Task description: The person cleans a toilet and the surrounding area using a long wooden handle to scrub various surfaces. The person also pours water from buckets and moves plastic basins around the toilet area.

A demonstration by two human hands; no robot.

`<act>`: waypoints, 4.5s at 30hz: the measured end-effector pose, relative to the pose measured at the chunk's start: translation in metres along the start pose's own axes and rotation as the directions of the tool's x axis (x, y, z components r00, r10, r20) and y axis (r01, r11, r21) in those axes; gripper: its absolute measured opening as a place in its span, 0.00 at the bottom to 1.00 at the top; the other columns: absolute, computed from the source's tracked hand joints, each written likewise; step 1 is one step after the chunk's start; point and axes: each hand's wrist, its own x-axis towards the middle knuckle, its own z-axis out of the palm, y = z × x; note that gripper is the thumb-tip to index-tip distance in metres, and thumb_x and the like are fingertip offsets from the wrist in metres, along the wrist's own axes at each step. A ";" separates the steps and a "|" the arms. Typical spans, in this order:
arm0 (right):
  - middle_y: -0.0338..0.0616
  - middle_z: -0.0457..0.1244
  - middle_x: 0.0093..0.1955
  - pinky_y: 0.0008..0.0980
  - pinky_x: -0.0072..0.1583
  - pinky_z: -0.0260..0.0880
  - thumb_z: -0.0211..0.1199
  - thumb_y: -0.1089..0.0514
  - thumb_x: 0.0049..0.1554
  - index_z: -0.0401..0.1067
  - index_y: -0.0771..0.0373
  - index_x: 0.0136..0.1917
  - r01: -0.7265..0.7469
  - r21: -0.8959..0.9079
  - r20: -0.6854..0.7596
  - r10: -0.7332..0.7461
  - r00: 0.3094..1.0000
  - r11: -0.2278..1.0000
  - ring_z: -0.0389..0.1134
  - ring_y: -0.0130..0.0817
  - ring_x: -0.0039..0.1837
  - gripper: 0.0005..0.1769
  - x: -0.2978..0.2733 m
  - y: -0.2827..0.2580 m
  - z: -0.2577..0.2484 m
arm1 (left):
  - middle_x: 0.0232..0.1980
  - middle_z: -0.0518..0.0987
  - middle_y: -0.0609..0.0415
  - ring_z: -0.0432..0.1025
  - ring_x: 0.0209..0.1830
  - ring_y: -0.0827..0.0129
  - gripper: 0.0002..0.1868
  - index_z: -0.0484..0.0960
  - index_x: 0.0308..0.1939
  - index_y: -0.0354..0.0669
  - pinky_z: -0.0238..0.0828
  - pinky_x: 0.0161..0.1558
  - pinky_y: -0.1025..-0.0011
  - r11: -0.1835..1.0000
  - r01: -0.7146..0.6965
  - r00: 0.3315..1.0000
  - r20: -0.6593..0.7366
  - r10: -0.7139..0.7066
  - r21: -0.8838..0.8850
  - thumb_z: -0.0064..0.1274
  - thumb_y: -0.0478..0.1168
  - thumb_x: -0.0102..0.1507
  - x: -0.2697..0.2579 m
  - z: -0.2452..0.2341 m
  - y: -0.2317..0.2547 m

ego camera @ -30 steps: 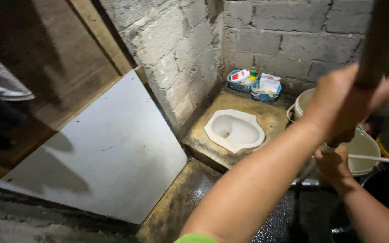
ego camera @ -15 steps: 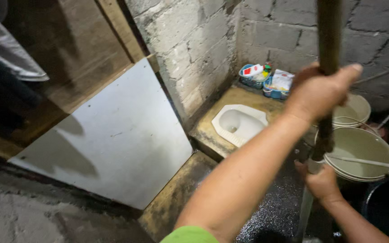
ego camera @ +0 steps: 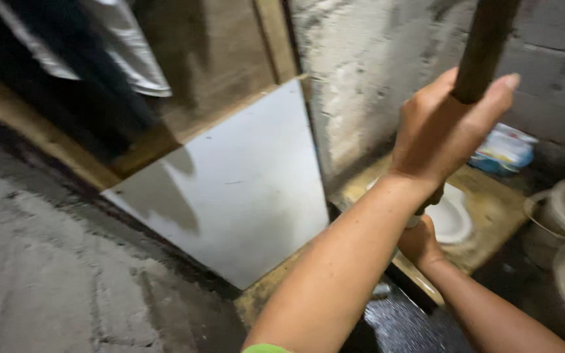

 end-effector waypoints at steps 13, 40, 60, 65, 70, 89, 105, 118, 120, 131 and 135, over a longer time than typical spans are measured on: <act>0.53 0.70 0.54 0.40 0.57 0.69 0.68 0.51 0.55 0.75 0.65 0.56 -0.368 0.011 0.216 0.357 0.909 0.930 0.69 0.37 0.59 0.20 0.068 0.017 0.145 | 0.34 0.81 0.41 0.79 0.36 0.46 0.20 0.77 0.42 0.39 0.74 0.39 0.56 0.945 0.294 0.907 -0.356 -0.227 0.147 0.60 0.54 0.64 0.045 -0.085 -0.157; 0.40 0.65 0.52 0.32 0.51 0.65 0.62 0.56 0.64 0.68 0.60 0.61 -0.514 0.802 0.564 -0.103 0.819 0.304 0.64 0.27 0.47 0.14 0.450 -0.068 0.106 | 0.43 0.82 0.36 0.77 0.46 0.42 0.19 0.75 0.46 0.38 0.72 0.46 0.53 0.783 0.581 0.688 -0.647 -0.328 0.222 0.60 0.49 0.62 0.171 -0.111 -0.303; 0.59 0.62 0.69 0.41 0.71 0.62 0.72 0.56 0.48 0.63 0.64 0.70 0.160 0.443 0.276 -0.304 0.912 0.882 0.63 0.50 0.72 0.39 0.511 -0.064 0.172 | 0.51 0.81 0.36 0.75 0.51 0.45 0.17 0.75 0.50 0.40 0.70 0.49 0.52 0.664 0.719 0.592 -0.682 -0.430 0.207 0.49 0.49 0.65 0.226 -0.106 -0.370; 0.65 0.47 0.81 0.45 0.81 0.47 0.77 0.52 0.52 0.51 0.69 0.76 0.397 0.413 0.045 -0.453 0.890 0.820 0.48 0.59 0.83 0.50 0.515 -0.055 0.191 | 0.52 0.81 0.34 0.75 0.53 0.42 0.19 0.74 0.50 0.37 0.70 0.50 0.52 0.658 0.718 0.604 -0.674 -0.425 0.229 0.51 0.49 0.64 0.226 -0.111 -0.357; 0.64 0.54 0.76 0.45 0.75 0.55 0.77 0.52 0.52 0.52 0.66 0.76 0.239 0.395 0.121 -0.308 0.944 0.887 0.56 0.57 0.77 0.49 0.516 -0.054 0.175 | 0.52 0.80 0.34 0.75 0.54 0.41 0.18 0.73 0.50 0.37 0.70 0.52 0.52 0.648 0.732 0.595 -0.662 -0.457 0.210 0.50 0.48 0.65 0.230 -0.106 -0.355; 0.63 0.60 0.69 0.45 0.68 0.63 0.75 0.61 0.46 0.49 0.64 0.77 0.129 0.412 0.207 -0.231 0.951 0.902 0.63 0.53 0.69 0.53 0.535 -0.018 0.174 | 0.56 0.81 0.39 0.75 0.54 0.48 0.20 0.73 0.59 0.41 0.70 0.53 0.56 0.732 0.656 0.618 -0.688 -0.382 0.184 0.47 0.47 0.68 0.243 -0.076 -0.371; 0.48 0.56 0.75 0.38 0.71 0.63 0.66 0.67 0.41 0.42 0.60 0.85 -0.042 0.796 0.338 -0.385 0.859 0.603 0.58 0.41 0.75 0.62 0.481 -0.053 0.080 | 0.54 0.83 0.42 0.77 0.53 0.54 0.21 0.74 0.58 0.41 0.73 0.51 0.60 0.763 0.582 0.688 -0.670 -0.279 0.280 0.52 0.46 0.64 0.196 -0.028 -0.334; 0.56 0.61 0.70 0.45 0.61 0.74 0.59 0.73 0.46 0.40 0.56 0.84 -0.202 0.830 0.433 -0.370 0.822 0.521 0.66 0.44 0.68 0.57 0.400 -0.044 -0.009 | 0.51 0.81 0.42 0.75 0.49 0.54 0.16 0.73 0.54 0.41 0.71 0.49 0.59 0.767 0.503 0.743 -0.653 -0.147 0.399 0.54 0.43 0.65 0.123 0.047 -0.287; 0.57 0.64 0.66 0.43 0.60 0.73 0.58 0.73 0.47 0.40 0.57 0.84 -0.227 0.818 0.470 -0.385 0.794 0.529 0.68 0.45 0.64 0.56 0.389 -0.048 -0.026 | 0.52 0.81 0.42 0.74 0.50 0.56 0.15 0.73 0.54 0.42 0.72 0.50 0.60 0.839 0.441 0.738 -0.661 -0.137 0.319 0.52 0.43 0.67 0.116 0.058 -0.281; 0.53 0.64 0.40 0.42 0.52 0.74 0.58 0.70 0.57 0.67 0.69 0.74 -0.297 0.757 0.588 -0.408 0.699 0.582 0.70 0.38 0.41 0.31 0.368 -0.094 -0.081 | 0.47 0.83 0.36 0.76 0.48 0.41 0.17 0.77 0.55 0.42 0.73 0.45 0.54 0.667 0.552 0.735 -0.669 -0.107 0.500 0.57 0.45 0.65 0.101 0.066 -0.219; 0.52 0.66 0.49 0.41 0.56 0.72 0.57 0.71 0.54 0.66 0.69 0.73 -0.284 0.749 0.608 -0.452 0.652 0.598 0.70 0.40 0.50 0.32 0.366 -0.104 -0.081 | 0.48 0.82 0.38 0.76 0.49 0.43 0.17 0.78 0.52 0.41 0.73 0.47 0.54 0.801 0.530 0.675 -0.710 -0.201 0.277 0.57 0.45 0.63 0.097 0.057 -0.224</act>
